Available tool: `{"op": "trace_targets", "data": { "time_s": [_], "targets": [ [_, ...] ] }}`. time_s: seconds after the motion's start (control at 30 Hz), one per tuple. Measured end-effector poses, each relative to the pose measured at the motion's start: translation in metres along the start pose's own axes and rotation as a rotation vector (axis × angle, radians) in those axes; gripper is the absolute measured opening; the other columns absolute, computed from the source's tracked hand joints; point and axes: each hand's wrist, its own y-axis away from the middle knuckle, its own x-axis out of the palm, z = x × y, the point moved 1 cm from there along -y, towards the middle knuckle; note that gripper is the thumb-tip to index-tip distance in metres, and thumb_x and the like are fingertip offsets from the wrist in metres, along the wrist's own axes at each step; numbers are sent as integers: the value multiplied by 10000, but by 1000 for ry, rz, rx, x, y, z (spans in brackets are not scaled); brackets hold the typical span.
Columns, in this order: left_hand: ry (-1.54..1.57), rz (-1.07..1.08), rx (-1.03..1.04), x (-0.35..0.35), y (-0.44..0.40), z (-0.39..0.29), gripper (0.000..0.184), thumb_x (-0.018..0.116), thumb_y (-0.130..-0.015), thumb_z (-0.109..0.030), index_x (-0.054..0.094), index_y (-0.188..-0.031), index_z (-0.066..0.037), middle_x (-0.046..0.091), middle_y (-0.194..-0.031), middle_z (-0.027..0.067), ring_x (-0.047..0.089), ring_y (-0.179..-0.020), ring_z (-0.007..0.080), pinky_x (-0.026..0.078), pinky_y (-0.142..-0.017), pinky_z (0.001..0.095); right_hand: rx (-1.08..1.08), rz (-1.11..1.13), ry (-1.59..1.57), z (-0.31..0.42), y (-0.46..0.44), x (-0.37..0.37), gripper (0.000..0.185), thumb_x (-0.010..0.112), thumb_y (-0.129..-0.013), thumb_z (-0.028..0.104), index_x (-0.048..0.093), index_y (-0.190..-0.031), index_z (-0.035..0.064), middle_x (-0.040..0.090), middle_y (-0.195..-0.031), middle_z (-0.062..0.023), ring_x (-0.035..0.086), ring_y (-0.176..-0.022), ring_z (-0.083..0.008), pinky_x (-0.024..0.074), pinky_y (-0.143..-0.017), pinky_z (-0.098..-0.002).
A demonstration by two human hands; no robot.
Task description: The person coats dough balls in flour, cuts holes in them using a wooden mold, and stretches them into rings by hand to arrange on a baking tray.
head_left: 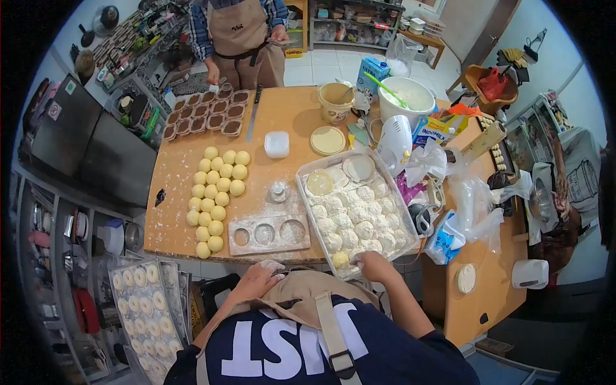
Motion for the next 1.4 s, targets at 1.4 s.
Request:
{"op": "trace_targets", "data": {
  "time_s": [1.4],
  "targets": [
    [-64,-33,45,-7,-17,-15,311,579,-870,-282,552,-1088,-62,589,-989,200,561,-933,375,445,-818,437,-142,-143,167,20,-31,19,273,527,-682,-15,624,-931,40,602,-873,-224,588,-873,-401,480,-772,-462]
  ]
}}
